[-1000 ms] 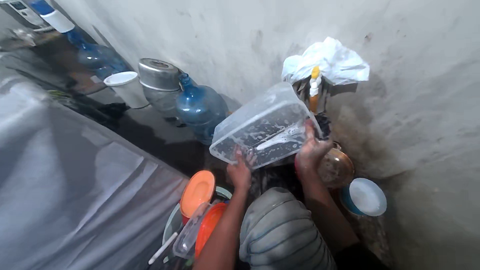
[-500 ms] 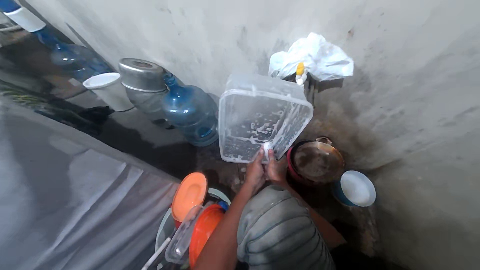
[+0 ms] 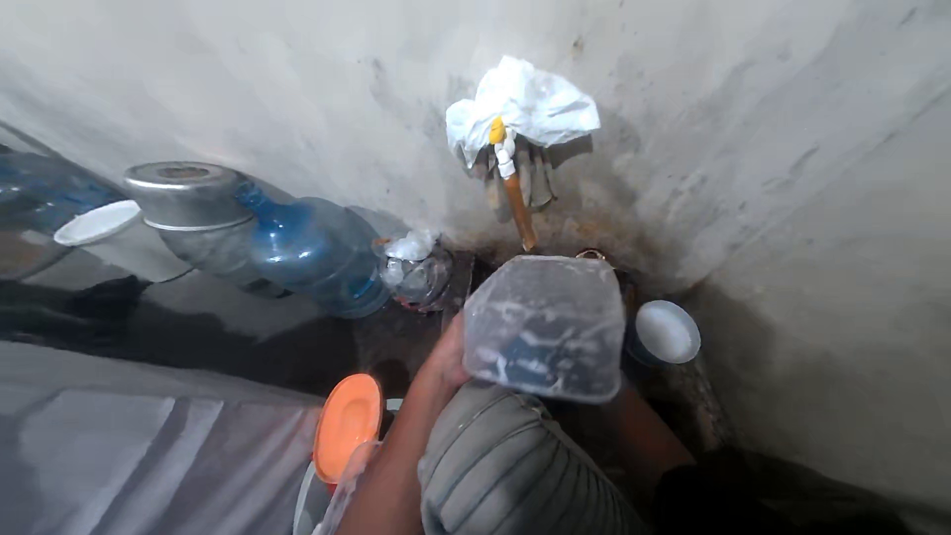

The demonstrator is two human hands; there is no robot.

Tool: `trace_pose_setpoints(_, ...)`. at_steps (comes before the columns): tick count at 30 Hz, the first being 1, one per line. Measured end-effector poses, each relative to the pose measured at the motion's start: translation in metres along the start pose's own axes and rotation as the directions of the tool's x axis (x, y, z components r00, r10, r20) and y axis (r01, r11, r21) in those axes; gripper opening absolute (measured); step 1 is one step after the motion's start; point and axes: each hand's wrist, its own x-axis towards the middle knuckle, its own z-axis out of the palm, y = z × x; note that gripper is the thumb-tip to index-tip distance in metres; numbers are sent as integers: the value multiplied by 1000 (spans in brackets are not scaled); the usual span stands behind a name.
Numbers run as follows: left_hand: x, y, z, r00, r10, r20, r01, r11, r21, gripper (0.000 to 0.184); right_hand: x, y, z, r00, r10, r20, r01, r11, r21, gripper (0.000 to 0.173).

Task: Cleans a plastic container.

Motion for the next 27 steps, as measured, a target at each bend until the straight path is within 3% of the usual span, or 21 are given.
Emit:
trace_pose_setpoints(2, -4, 7, 8, 998, -20, -54, 23, 998, 53, 38, 28, 23, 0, 990, -139, -37, 138, 990, -20, 45)
trace_pose_setpoints(4, 14, 6, -2, 999, 36, -16, -35, 998, 57, 30, 37, 35, 3, 962, -272, -23, 271, 962, -8, 45)
trace_pose_setpoints(6, 48, 6, -22, 988, 69, 137, -73, 997, 26, 27, 52, 55, -3, 871, -490, 40, 491, 871, -21, 52)
trace_pose_setpoints(7, 53, 13, -19, 990, 43, 133, -54, 995, 82, 27, 60, 65, -11, 821, -561, 109, 567, 823, -38, 62)
trace_pose_setpoints(9, 42, 31, 12, 1000, -10, -26, 18, 945, 328, 23, 75, 79, -31, 789, -573, 224, 572, 817, 72, 62)
trace_pose_setpoints(11, 49, 33, 22, 998, -42, -40, 56, 855, 516, 26, 85, 95, -45, 731, -632, 257, 513, 758, 404, 50)
trace_pose_setpoints(13, 51, 25, 37, 997, -27, -66, 64, 758, 650, 28, 83, 98, -50, 682, -688, 249, 462, 668, 583, 55)
trace_pose_setpoints(14, 52, 19, 46, 995, -23, -98, 85, 713, 696, 28, 76, 95, -49, 691, -687, 227, 490, 675, 552, 57)
trace_pose_setpoints(16, 50, 9, 68, 991, -10, -133, 110, 630, 769, 32, 54, 86, -45, 680, -699, 223, 636, 713, 296, 49)
trace_pose_setpoints(18, 48, 7, 92, 986, 9, -165, 129, 581, 804, 40, 29, 72, -41, 641, -717, 275, 727, 682, 85, 43)
trace_pose_setpoints(20, 52, 10, 110, 985, 39, -168, 123, 523, 843, 49, 4, 59, -39, 525, -797, 299, 818, 569, 83, 47)
trace_pose_setpoints(22, 58, 15, 121, 995, 54, -88, 52, 473, 880, 55, -1, 48, -40, 347, -897, 275, 917, 385, 100, 50)
trace_pose_setpoints(24, 61, 16, 126, 996, 85, 19, -58, 483, 873, 56, 13, 31, -45, 228, -932, 283, 963, 259, 77, 51)
trace_pose_setpoints(25, 60, 14, 127, 993, 101, 66, -109, 514, 851, 54, 26, 20, -47, 222, -931, 291, 968, 245, 45, 52)
trace_pose_setpoints(27, 60, 9, 126, 991, 80, 108, -134, 600, 789, 55, 59, -2, -52, 307, -913, 268, 952, 298, -74, 56)
